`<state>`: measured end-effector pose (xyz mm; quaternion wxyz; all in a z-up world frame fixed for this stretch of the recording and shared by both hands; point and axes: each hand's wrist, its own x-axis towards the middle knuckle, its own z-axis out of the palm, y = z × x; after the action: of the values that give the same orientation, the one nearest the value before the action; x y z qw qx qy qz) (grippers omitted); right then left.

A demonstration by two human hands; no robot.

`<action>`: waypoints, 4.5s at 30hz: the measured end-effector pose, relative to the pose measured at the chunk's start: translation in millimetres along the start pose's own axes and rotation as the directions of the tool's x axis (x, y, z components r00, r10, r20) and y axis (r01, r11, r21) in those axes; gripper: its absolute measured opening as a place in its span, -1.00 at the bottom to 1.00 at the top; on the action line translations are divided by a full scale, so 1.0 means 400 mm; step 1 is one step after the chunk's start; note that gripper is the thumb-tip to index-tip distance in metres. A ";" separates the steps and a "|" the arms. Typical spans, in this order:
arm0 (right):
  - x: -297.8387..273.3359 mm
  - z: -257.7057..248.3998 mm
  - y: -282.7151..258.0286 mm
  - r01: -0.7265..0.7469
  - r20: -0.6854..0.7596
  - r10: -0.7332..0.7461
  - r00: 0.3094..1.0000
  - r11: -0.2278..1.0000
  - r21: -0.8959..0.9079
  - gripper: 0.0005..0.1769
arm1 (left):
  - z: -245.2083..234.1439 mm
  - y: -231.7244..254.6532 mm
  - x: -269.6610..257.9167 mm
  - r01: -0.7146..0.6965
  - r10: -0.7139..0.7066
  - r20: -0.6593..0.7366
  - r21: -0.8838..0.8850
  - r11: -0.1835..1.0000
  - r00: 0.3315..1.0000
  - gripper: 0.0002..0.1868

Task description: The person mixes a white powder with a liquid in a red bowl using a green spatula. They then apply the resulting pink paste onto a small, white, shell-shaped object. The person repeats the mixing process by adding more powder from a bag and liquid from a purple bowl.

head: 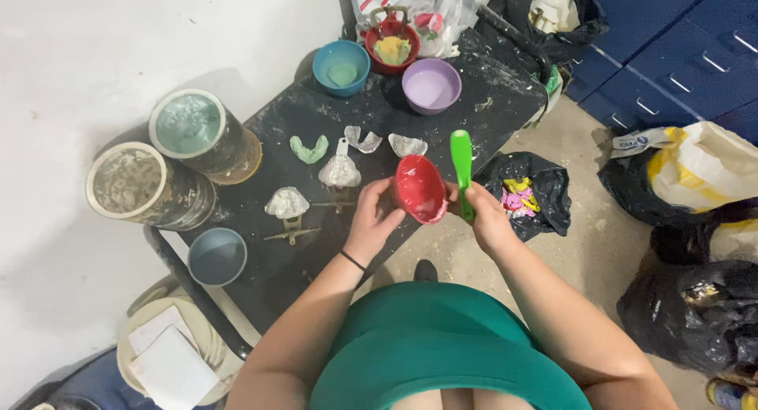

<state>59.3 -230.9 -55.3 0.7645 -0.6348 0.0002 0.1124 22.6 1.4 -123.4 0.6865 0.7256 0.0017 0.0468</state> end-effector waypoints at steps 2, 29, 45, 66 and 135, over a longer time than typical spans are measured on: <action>-0.033 0.047 -0.092 0.080 0.052 -0.076 0.996 0.994 -0.078 -0.63 | 0.032 0.107 0.010 0.114 -0.130 -0.026 -0.331 0.937 0.991 -0.37; -0.023 0.030 -0.332 0.713 0.766 -0.514 0.387 -0.359 -0.602 -0.82 | 0.075 0.128 0.140 0.283 -0.112 0.332 -0.528 0.801 0.936 -0.27; -0.157 -0.003 -0.181 0.523 0.640 -0.360 0.679 -0.375 -0.765 -0.64 | 0.066 0.207 0.116 0.068 0.005 0.117 -0.607 0.792 0.993 -0.32; -0.134 0.030 -0.240 0.332 0.513 -0.289 0.808 -0.497 -0.802 -0.77 | 0.157 0.103 0.166 0.193 0.026 0.261 -0.774 0.603 0.965 -0.48; -0.016 -0.124 -0.136 0.591 0.464 -0.650 0.602 -0.029 -0.806 -0.62 | 0.152 0.299 0.141 0.341 -0.248 0.236 -0.718 0.607 0.940 -0.61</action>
<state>69.5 -289.2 -11.1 0.2256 -0.8749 -0.3256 -0.2788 75.5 -62.2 -3.7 0.9205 0.3692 0.0628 -0.1113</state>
